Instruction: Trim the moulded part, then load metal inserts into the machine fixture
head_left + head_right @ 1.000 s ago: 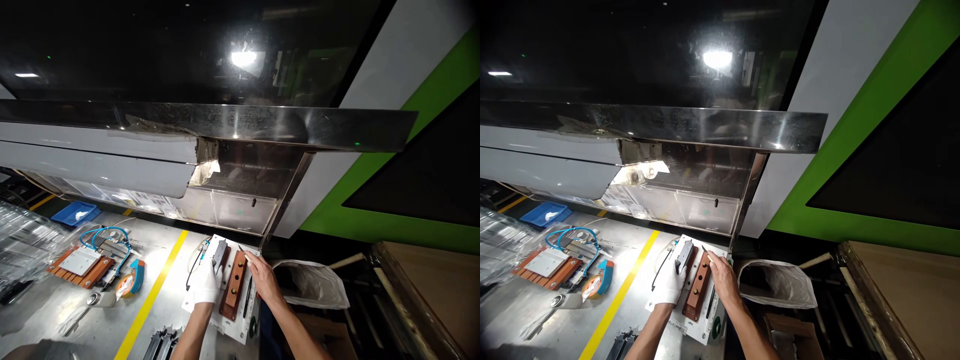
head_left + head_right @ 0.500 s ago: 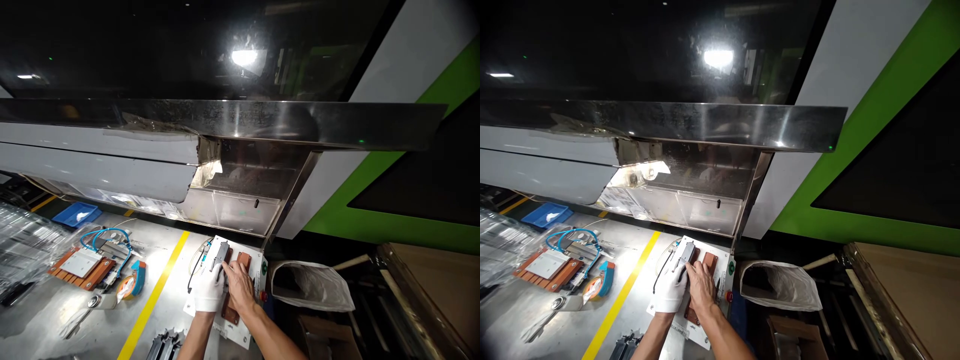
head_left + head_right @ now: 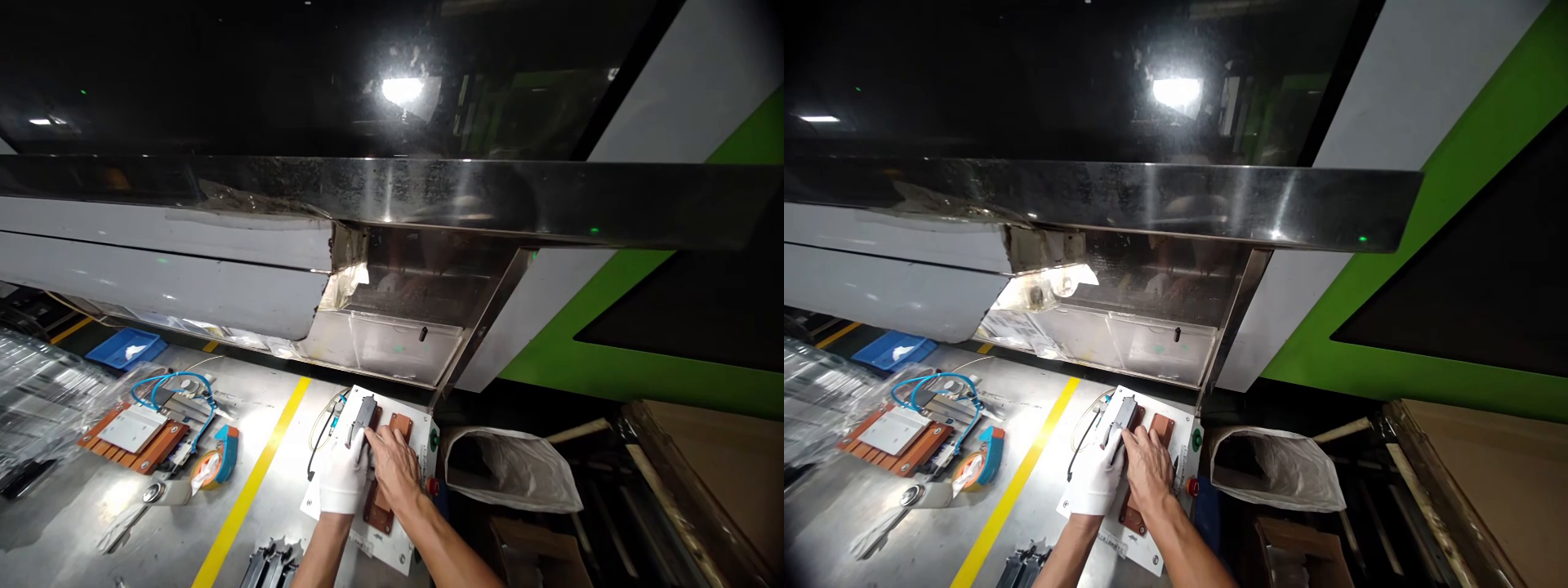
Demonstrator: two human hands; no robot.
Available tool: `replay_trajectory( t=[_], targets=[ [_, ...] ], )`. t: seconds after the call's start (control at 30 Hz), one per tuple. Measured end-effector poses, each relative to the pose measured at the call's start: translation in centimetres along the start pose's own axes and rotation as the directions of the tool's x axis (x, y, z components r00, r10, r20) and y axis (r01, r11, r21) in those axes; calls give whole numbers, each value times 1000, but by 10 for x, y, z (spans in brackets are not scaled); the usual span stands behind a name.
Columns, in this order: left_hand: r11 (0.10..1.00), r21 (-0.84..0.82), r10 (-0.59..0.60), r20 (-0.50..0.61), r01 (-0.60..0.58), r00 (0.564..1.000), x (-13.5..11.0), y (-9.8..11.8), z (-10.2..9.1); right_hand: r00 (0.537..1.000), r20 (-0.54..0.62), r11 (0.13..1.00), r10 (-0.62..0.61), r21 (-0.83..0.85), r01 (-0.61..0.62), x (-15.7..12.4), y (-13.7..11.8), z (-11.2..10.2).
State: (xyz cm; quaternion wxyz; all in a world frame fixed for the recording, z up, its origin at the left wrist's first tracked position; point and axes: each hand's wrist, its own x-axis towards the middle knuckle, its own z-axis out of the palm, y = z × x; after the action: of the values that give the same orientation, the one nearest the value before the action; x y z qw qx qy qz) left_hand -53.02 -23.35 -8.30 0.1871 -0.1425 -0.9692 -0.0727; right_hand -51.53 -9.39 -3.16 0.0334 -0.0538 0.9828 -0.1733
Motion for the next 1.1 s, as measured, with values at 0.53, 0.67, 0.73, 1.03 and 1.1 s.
replay_trajectory(
  t=[0.53, 0.67, 0.73, 1.03, 1.1],
  targets=[
    [995, -87, -52, 32, 54, 998, 0, 1, 2, 1000, 8, 997, 0, 76, -1, -2, 4, 1],
    [990, -123, -70, 13, 71, 997, -2, -1, 7, 999, -24, 916, 24, 400, -12, -1, 12, 4],
    [989, -129, -71, 11, 72, 997, -2, -1, 9, 1000, -23, 867, 18, 498, -4, 0, 17, 7],
    [971, -197, -116, 109, 136, 987, 3, 1, 3, 1000, -12, 779, -14, 627, 19, 5, 23, 15],
    [969, -202, -118, 113, 139, 987, 2, 1, 3, 1000, 5, 781, -3, 624, -1, 6, 22, 14]
  ],
)
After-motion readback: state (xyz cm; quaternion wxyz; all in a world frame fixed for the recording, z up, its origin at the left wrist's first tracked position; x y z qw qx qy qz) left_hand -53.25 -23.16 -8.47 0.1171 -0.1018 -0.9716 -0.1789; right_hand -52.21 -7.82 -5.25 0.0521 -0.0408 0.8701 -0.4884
